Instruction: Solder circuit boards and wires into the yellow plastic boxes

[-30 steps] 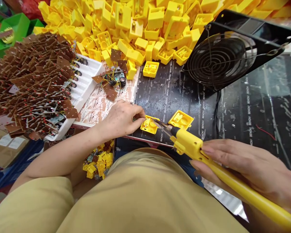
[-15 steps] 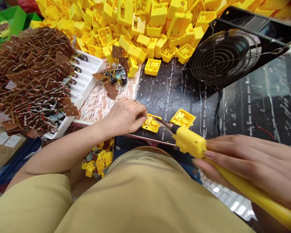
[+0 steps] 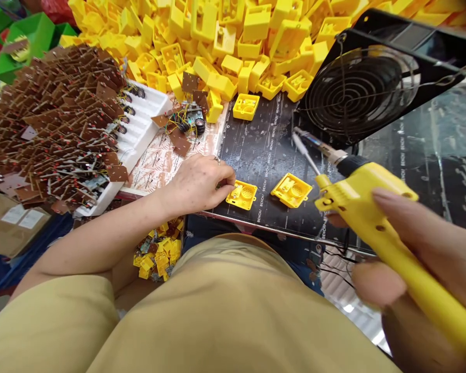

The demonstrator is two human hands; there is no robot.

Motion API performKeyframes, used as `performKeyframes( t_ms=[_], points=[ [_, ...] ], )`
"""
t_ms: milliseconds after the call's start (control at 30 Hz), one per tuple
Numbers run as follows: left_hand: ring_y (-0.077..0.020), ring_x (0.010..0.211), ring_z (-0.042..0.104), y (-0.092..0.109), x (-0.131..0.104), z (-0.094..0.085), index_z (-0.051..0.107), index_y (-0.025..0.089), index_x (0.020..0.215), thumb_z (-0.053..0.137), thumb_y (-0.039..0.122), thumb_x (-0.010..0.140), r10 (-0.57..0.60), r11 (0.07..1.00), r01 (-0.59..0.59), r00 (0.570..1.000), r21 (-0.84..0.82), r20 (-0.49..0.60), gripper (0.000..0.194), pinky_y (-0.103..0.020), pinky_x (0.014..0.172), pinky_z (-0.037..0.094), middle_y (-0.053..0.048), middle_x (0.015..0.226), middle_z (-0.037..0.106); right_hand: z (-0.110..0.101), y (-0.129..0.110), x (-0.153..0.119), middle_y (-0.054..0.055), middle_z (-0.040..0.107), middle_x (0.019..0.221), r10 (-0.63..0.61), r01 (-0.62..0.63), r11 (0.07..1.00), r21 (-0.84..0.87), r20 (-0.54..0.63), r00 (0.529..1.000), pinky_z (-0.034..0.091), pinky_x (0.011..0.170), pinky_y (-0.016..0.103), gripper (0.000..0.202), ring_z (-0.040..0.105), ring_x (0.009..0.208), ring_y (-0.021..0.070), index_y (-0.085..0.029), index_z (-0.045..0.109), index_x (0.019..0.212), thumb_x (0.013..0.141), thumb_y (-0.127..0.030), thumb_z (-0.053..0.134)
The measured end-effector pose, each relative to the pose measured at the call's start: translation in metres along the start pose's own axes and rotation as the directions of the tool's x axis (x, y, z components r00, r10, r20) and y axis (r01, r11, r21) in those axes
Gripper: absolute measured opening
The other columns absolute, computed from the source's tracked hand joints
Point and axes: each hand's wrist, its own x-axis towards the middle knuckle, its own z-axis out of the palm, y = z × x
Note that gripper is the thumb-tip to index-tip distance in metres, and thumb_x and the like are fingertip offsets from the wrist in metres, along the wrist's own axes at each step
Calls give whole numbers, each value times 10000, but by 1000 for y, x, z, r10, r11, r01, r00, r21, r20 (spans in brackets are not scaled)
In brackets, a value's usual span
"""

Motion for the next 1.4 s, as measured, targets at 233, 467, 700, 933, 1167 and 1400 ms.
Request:
performKeyframes(
  t_ms=[233,467,700,933,1167,1400],
  points=[
    [-249,1203,603,3,-11,12,646,169,1168,549,525,908,200,965,-246,910,-86,-363,452,-386,1023,464,-129,1273,663,27,7,3,-66,649,692,-173,163,967,-196,-30,985,461,570,211,358,601,540,94,-285,629,1227,881,-223,692],
    [-225,1111,677,-2,-27,26,603,168,1327,526,350,971,264,949,-292,942,-116,-209,407,-330,924,522,-102,1275,694,62,28,13,33,617,792,-255,253,942,-220,19,967,500,618,310,420,622,651,193,-156,587,1105,830,-438,733],
    [-161,696,680,-52,-84,-61,752,260,1062,585,508,902,-6,993,36,966,-111,258,339,-250,632,451,-28,848,773,76,21,19,14,612,771,-255,245,936,-254,-6,967,490,611,274,376,642,685,178,-175,566,1137,844,-331,742],
    [-304,1071,603,-58,2,6,706,155,952,559,281,867,-307,909,379,890,173,-336,212,-424,893,464,-124,972,694,70,16,32,22,608,760,-276,277,926,-255,41,960,497,741,371,420,611,667,200,-180,564,1107,864,-505,670],
    [-312,1050,598,-87,13,6,700,157,826,607,247,837,-385,919,392,878,-32,-284,130,-469,921,444,-105,955,686,72,28,30,65,658,939,-264,270,961,-51,108,958,544,826,380,427,657,875,223,-204,493,1209,876,-371,701],
    [-137,640,530,-98,19,-45,627,178,730,673,321,810,-502,740,303,843,-600,-192,170,-349,700,466,-23,689,617,76,26,44,91,676,1047,-273,268,962,52,172,946,571,818,387,377,667,973,243,-204,470,1226,918,-339,639]
  ],
)
